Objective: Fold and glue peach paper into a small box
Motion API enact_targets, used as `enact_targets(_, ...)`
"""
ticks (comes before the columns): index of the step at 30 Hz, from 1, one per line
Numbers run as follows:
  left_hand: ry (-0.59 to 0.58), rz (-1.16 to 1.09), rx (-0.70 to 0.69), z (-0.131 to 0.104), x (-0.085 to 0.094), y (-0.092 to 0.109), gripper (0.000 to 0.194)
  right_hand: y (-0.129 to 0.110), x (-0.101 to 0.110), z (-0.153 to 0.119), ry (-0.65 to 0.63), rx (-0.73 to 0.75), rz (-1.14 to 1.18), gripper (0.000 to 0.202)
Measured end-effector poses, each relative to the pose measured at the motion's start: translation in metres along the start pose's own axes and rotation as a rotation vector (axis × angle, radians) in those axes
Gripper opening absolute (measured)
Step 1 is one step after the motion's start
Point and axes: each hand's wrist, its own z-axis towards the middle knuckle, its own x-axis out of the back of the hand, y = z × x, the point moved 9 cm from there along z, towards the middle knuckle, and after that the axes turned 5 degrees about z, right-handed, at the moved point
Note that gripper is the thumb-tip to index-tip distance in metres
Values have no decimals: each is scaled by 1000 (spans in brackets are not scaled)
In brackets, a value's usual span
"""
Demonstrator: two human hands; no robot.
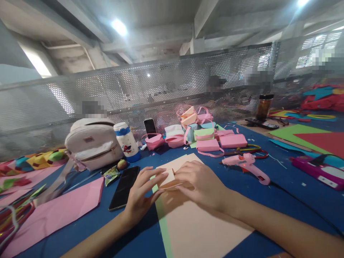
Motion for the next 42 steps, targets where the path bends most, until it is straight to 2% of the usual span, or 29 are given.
enact_targets(4,23,-38,-2,2,2,-2,37,17,-4,1,-4,-170,309,22)
enact_targets(8,9,-161,49,3,2,-6,39,25,-13,2,-81,-277,592,36)
enact_targets(12,-17,-400,201,2,-3,-14,39,20,-31,-5,-218,-320,883,42)
enact_targets(15,-1,-499,330,0,-5,-22,37,23,-42,-10,-193,-386,1051,39)
enact_targets(19,7,-534,395,-2,-7,-26,37,28,-46,-10,-114,-388,1029,41)
enact_targets(24,7,-552,398,-3,-7,-26,36,32,-47,-7,-137,-384,950,47)
enact_targets(32,-5,-566,367,-4,-7,-24,36,25,-41,-8,-172,-356,880,39)
enact_targets(36,-14,-576,349,-3,-8,-22,35,22,-41,-7,-201,-355,907,44)
enact_targets(39,-3,-564,342,-2,-7,-21,33,23,-40,-5,-210,-345,829,48)
enact_targets(42,54,-501,355,-2,0,-23,27,25,-28,0,-129,-257,684,61)
